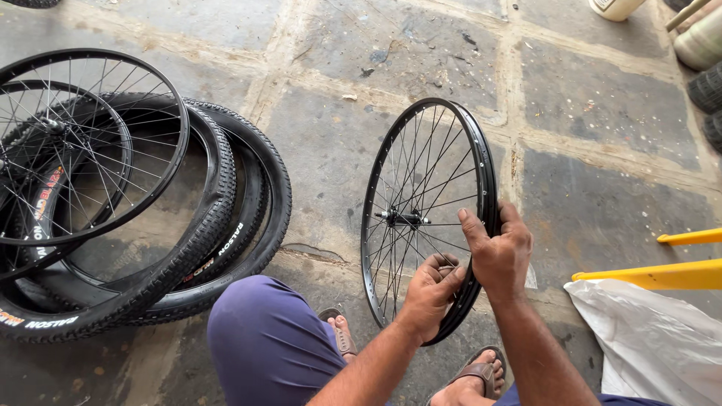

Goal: The person sits on the ground and uses a spoke wrench to tighten the nipples on a bicycle wheel rim. They rotate the wheel to access different spokes and continue adjusting the tension.

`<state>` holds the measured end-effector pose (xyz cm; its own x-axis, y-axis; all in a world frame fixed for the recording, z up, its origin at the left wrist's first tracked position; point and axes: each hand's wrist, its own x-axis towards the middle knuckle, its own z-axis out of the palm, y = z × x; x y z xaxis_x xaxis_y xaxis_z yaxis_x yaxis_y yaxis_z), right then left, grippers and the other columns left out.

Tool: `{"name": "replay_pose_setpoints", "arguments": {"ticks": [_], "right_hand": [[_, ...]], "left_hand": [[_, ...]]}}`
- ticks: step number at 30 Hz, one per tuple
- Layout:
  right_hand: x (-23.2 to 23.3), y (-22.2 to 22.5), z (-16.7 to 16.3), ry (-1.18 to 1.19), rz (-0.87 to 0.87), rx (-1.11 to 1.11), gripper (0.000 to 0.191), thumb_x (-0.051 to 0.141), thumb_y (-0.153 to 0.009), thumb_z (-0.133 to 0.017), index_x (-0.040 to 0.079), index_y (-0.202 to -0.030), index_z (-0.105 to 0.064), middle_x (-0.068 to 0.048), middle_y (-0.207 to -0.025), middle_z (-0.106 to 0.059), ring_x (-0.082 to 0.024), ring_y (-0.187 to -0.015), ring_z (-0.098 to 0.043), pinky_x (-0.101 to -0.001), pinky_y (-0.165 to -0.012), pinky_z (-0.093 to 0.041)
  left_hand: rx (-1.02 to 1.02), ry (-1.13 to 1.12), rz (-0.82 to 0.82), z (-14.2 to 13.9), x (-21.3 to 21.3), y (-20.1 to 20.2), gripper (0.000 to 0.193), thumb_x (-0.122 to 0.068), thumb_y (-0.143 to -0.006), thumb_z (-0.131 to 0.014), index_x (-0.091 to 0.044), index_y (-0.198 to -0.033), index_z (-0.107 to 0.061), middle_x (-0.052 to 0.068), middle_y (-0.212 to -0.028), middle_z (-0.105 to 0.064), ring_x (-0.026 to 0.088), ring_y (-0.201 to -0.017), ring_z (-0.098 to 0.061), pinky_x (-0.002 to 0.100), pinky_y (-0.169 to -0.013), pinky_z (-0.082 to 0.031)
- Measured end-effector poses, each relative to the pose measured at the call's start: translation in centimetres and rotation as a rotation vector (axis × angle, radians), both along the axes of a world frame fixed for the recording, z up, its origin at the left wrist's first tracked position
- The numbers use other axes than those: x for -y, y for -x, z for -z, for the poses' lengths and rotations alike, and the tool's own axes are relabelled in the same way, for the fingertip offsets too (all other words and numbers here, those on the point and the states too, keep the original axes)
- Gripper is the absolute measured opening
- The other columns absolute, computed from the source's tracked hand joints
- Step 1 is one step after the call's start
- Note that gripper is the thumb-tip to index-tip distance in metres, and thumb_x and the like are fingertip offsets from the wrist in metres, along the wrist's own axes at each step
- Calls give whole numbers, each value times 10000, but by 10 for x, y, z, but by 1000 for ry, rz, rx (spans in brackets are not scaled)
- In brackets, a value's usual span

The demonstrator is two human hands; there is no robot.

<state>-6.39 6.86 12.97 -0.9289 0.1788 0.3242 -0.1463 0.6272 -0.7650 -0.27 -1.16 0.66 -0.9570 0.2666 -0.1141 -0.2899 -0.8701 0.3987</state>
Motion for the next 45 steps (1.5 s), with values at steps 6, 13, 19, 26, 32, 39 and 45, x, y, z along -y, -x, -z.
{"name": "replay_pose_setpoints", "arguments": {"ticks": [6, 13, 19, 26, 32, 39, 45], "right_hand": [[2, 6, 0, 7, -13, -11, 328, 288, -879, -809, 5, -984, -680, -33, -704, -633, -126, -614, -550, -319, -564, -441], [3, 6, -3, -31, -7, 0, 332, 297, -864, -827, 7, -948, -690, -45, -703, -639, -146, -620, -573, -332, -569, -456], [3, 5, -6, -26, 6, 21, 343, 324, -848, -809, 20, -966, -703, -58, -723, -677, -163, -640, -624, -344, -585, -483], [5, 7, -13, -67, 45, 68, 357, 347, -817, -804, 21, -929, -711, -98, -658, -677, -208, -567, -619, -389, -557, -479], [6, 11, -12, -66, 36, 105, 340, 358, -814, -804, 40, -907, -728, -90, -629, -676, -205, -541, -618, -394, -544, -482], [-4, 21, -3, -45, -5, 79, 336, 349, -839, -793, 41, -954, -724, -45, -659, -675, -171, -573, -628, -365, -541, -485], [-12, 26, 5, -109, -6, 16, 390, 373, -843, -822, 25, -977, -710, -51, -688, -649, -173, -615, -609, -351, -559, -478]], "left_hand": [[41, -175, 36, 3, 1, 3, 402, -38, -952, -707, -70, -1288, -489, 58, -1076, -640, 104, -879, -684, 237, -741, -574], [87, -235, 33, -8, 4, 5, 434, -51, -917, -724, -50, -1272, -475, 90, -1073, -684, 145, -914, -719, 271, -798, -610], [115, -54, 26, -8, 3, 6, 409, -90, -939, -756, -47, -1267, -515, 93, -990, -691, 146, -821, -697, 259, -707, -573], [104, -77, -41, -21, 0, 9, 383, -108, -930, -798, -43, -1216, -551, 66, -909, -713, 127, -724, -677, 231, -617, -510], [129, -62, -46, -26, 3, 13, 339, -94, -917, -771, -57, -1180, -561, 54, -884, -712, 126, -729, -680, 244, -642, -503], [-15, 1109, -592, -12, 19, 30, 268, -273, -961, -739, -22, -984, -646, 115, -805, -685, 233, -687, -640, 375, -629, -502], [-19, 1831, -397, -1, 48, 35, 246, -220, -886, -698, -33, -1017, -605, 166, -953, -693, 351, -878, -689, 462, -763, -545]]}}
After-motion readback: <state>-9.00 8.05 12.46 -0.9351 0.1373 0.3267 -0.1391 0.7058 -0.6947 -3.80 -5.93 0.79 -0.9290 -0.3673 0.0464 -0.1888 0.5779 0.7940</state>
